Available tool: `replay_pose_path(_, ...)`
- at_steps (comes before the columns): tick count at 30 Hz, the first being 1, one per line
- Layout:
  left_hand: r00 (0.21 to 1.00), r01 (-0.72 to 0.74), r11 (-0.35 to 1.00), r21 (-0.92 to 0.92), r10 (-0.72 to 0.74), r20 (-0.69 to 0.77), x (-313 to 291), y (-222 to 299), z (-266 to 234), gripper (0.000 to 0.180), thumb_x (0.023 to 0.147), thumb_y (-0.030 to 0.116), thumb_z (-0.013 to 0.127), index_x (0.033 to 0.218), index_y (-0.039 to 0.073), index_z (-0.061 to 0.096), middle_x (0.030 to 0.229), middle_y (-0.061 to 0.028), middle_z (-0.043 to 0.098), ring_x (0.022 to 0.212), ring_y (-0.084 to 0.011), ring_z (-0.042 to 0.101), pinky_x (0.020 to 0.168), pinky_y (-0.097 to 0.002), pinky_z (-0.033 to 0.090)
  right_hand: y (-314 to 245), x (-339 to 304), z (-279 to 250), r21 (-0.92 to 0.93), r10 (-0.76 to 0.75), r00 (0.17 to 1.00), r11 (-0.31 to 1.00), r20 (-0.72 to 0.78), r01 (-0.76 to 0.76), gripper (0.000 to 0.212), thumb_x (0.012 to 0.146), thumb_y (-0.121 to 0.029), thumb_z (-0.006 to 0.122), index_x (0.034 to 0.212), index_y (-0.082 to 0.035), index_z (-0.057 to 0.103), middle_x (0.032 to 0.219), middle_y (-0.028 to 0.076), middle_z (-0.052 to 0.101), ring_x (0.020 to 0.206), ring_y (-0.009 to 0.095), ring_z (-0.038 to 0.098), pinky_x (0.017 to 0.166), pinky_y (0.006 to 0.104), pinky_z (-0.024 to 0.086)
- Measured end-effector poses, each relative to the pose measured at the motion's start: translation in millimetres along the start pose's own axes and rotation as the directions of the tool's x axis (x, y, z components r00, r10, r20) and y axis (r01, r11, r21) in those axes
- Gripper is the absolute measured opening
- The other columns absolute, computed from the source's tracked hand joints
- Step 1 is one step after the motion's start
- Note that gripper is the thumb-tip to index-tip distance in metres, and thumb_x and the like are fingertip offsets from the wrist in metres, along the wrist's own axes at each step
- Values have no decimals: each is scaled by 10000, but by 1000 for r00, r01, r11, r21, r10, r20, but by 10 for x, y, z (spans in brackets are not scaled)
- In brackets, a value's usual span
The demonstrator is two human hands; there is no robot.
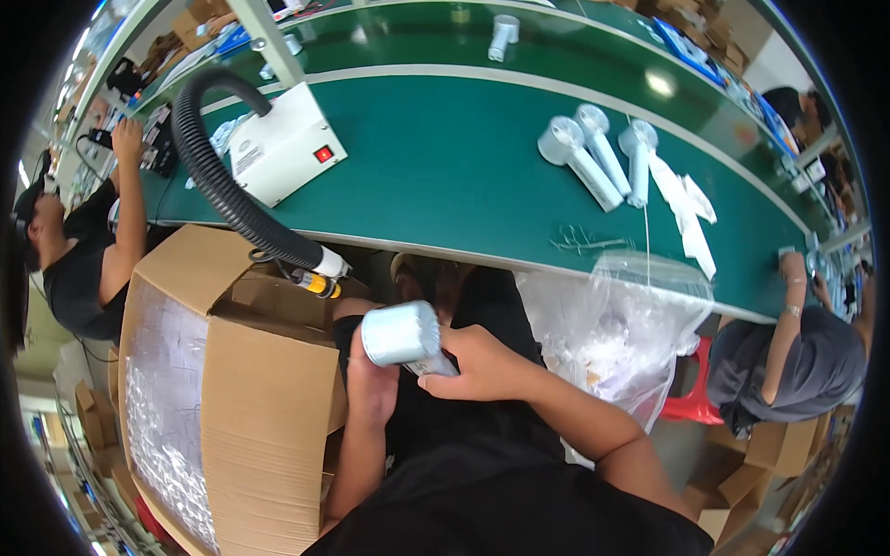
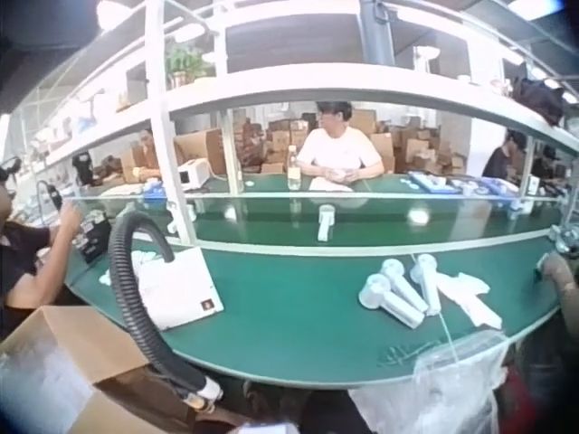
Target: The person assembles components of small handheld electric fans by hand, inspecting the plastic housing, battery compartment, and circuit board.
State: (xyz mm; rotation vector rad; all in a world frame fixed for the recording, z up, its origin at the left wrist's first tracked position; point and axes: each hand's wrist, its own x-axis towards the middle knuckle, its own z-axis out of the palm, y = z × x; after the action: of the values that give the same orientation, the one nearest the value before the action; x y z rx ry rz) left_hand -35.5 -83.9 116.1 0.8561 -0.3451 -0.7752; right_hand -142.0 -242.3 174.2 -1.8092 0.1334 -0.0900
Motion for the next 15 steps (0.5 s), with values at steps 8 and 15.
replay_pose_path(8,984,52,990,131,-73,161,15,-37,-140,671,854,205,640,1418,-45,375,1360,-173,490,1246,-242,503,1062,-382,378,170,-276,-120,-13,208,970,977,-126,-212,423,742,-248,756,1083,-56,597,912,153,690,830,309,674,745,383,514)
replay_pose_path(15,897,-169,913,370,-14,442,-15,89,47,715,676,25,778,1309,-11,446,1240,-173,533,1160,-251,548,1003,-367,433,-198,-445,-365,-534,-180,983,833,-15,145,394,734,-245,779,1068,-120,614,942,83,653,836,283,653,705,386,506)
